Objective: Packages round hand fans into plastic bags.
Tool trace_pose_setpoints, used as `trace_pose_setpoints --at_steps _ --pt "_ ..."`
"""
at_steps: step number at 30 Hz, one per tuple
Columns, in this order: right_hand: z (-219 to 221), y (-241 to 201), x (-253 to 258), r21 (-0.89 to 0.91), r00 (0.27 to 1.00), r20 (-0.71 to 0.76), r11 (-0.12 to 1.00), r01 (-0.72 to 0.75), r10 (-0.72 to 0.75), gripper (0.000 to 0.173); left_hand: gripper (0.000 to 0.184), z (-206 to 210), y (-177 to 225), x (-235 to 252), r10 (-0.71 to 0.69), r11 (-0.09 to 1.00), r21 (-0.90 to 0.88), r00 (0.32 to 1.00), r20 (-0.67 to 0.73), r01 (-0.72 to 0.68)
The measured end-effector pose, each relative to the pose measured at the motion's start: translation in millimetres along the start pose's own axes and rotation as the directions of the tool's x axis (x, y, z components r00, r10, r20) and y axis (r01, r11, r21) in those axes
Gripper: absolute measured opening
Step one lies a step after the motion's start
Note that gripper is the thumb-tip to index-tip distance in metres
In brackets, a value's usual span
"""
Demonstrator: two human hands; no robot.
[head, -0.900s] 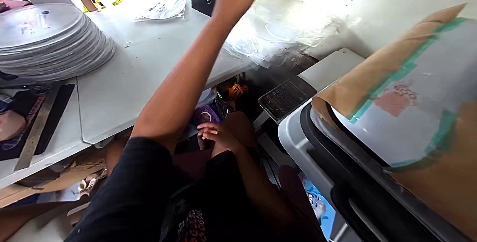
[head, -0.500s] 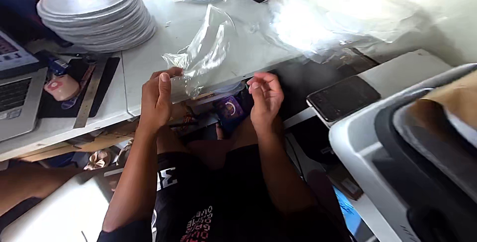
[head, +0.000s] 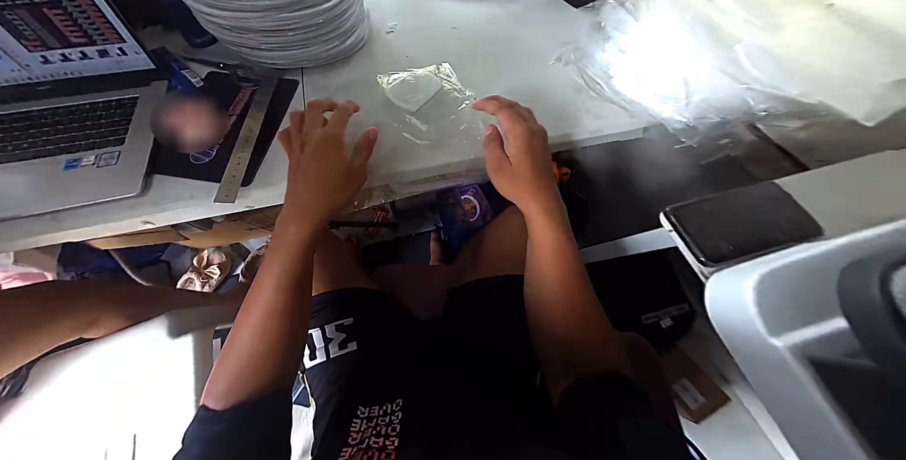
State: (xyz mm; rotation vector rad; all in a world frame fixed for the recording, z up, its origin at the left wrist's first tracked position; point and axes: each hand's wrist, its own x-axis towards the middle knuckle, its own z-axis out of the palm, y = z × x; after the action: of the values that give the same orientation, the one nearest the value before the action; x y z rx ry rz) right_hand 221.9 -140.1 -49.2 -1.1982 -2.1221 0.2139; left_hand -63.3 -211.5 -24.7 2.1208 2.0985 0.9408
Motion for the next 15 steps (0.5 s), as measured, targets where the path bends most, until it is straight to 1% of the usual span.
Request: trace_pose_setpoints --at_steps 2,3,5,6,7,8,9,10,12,13,15 --pt "-9.7 -2.9 -9.3 -0.046 0.997 0.061 0.998 -0.049 0.052 0.038 0.055 8.4 6.8 6.2 -0.009 0.999 0.051 0.998 0.058 0.006" --pt "-14.2 -5.7 -13.8 -0.008 0.993 0.106 0.999 -0.043 0.043 0.035 0.058 11.7 9.7 9.9 -0.023 0.996 0.087 0.996 0.089 0.015" --pt "-21.7 -9.9 -21.0 0.157 0.982 0.158 0.985 0.075 -0.1 0.033 0.066 15.9 15.5 19.0 -0.061 0.987 0.153 0.989 0.136 0.04" --pt "-24.3 -11.0 -22.6 0.265 0.972 0.159 0.956 0.127 -0.173 0.032 0.07 17.4 18.5 23.2 -0.072 0.984 0.169 0.986 0.149 0.047" --pt "-25.8 -11.1 -22.9 0.322 0.968 0.138 0.934 0.158 -0.211 0.031 0.072 19.2 21.6 26.8 -0.076 0.983 0.175 0.983 0.165 0.047" --pt "-26.6 -9.3 -21.8 0.298 0.972 0.111 0.94 0.168 -0.209 0.031 0.072 21.0 24.1 29.9 -0.074 0.984 0.172 0.979 0.192 0.04" --pt "-26.3 -6.3 -19.7 0.226 0.98 0.09 0.962 0.154 -0.178 0.032 0.07 23.4 25.8 32.1 -0.066 0.986 0.162 0.97 0.234 0.028" --pt "-25.2 -2.6 -17.1 0.148 0.988 0.084 0.982 0.119 -0.132 0.035 0.065 26.2 26.6 33.8 -0.044 0.989 0.147 0.959 0.281 0.002" --pt "-21.8 6.7 -8.8 0.041 0.989 0.132 0.998 0.057 -0.062 0.046 0.05 30.6 27.8 38.3 0.038 0.988 0.124 0.929 0.368 -0.09" --pt "-18.1 12.8 -3.8 0.03 0.986 0.156 0.998 0.048 -0.052 0.05 0.045 32.4 27.6 40.3 0.082 0.986 0.104 0.913 0.399 -0.134" --pt "-13.5 18.3 0.2 0.03 0.982 0.174 0.997 0.074 -0.078 0.046 0.041 35.6 24.6 44.3 0.168 0.978 0.042 0.895 0.413 -0.203"
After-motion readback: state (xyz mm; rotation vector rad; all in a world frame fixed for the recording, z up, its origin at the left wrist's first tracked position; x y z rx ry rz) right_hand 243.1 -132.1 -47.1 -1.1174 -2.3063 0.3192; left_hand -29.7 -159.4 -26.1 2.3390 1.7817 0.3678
